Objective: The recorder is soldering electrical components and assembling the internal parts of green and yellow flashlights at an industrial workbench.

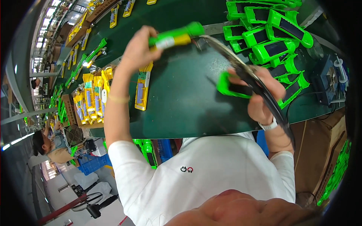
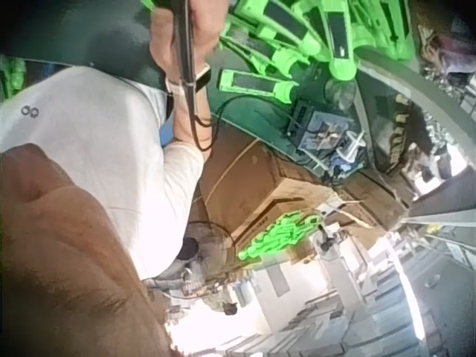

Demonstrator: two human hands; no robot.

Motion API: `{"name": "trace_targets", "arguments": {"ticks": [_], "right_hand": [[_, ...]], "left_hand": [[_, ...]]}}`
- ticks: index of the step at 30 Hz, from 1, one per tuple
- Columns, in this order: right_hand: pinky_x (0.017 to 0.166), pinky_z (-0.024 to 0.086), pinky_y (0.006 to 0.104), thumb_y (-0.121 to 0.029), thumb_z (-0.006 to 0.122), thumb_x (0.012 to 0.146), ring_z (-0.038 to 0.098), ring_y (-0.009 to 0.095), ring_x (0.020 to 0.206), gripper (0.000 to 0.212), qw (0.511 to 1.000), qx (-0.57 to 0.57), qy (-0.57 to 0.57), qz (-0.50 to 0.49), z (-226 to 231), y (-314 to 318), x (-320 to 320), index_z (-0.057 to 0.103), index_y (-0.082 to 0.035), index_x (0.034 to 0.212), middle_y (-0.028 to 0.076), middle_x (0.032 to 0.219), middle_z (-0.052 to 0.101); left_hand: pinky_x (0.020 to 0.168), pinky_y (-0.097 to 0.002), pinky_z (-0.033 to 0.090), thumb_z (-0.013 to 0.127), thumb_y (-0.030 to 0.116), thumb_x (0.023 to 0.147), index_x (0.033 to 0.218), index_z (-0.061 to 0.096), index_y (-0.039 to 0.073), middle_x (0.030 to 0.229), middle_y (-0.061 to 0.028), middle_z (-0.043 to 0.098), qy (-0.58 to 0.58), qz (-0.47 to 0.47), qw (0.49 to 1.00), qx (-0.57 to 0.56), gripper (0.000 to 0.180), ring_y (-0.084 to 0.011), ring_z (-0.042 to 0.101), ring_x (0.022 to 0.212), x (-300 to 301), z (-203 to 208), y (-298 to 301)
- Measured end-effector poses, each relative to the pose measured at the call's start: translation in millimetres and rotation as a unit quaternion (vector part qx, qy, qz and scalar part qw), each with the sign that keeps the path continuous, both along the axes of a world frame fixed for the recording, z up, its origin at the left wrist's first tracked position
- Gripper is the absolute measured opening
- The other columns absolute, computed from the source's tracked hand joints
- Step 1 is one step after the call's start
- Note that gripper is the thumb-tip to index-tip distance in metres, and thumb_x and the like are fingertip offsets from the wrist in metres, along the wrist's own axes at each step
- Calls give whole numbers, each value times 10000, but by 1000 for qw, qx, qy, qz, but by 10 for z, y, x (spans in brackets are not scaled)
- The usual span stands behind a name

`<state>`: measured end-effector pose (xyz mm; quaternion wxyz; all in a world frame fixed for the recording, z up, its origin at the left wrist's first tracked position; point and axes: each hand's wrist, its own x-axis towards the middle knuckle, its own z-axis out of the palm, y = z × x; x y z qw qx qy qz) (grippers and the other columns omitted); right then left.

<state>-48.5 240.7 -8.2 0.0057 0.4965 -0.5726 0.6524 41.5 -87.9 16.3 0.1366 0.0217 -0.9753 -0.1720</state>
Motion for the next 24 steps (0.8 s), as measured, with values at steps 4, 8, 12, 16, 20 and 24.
{"name": "trace_targets", "arguments": {"ticks": [4,8,12,16,20,24], "right_hand": [[559,526,331,-461,545,831,627,372,818,531,974,-166,-153,-21,4,-162,55,539,39,1007,216,963,557],[426,474,243,-503,455,844,626,298,729,473,979,-68,-180,-68,-246,365,-14,303,-253,1217,203,1060,542],[379,494,275,-501,465,839,626,333,715,523,965,-48,-258,-26,-449,432,189,264,-235,1243,206,1072,504],[384,502,284,-521,443,843,633,315,684,514,956,-41,-281,-70,-429,233,76,313,-74,1061,239,942,557],[388,508,289,-514,467,838,631,332,694,520,952,-38,-300,-42,-498,208,28,343,-47,1032,245,938,543],[400,521,304,-508,508,819,634,340,692,547,954,-6,-294,-55,-530,178,38,421,26,902,221,911,515]], "left_hand": [[802,-366,425,685,129,634,941,462,45,924,-155,533,43,121,983,-128,388,-326,510,939,-375,-259,-871],[881,-418,383,713,217,631,971,478,102,1039,-117,518,-151,201,958,-138,429,-313,477,1045,-422,-291,-1142],[930,-420,348,728,212,571,1093,503,110,1118,-135,494,-62,-125,984,-109,578,-319,449,1092,-481,215,-329],[943,-431,349,672,228,649,1044,562,121,1167,-75,499,-174,-431,885,-2,423,-267,421,1149,-36,60,696],[792,-382,441,633,72,678,997,577,74,965,-82,575,8,-261,964,-39,325,-267,540,924,-109,-452,416],[742,-372,462,677,329,717,992,599,40,891,-106,593,-26,-124,989,-78,407,-291,556,832,-499,-311,299]]}}
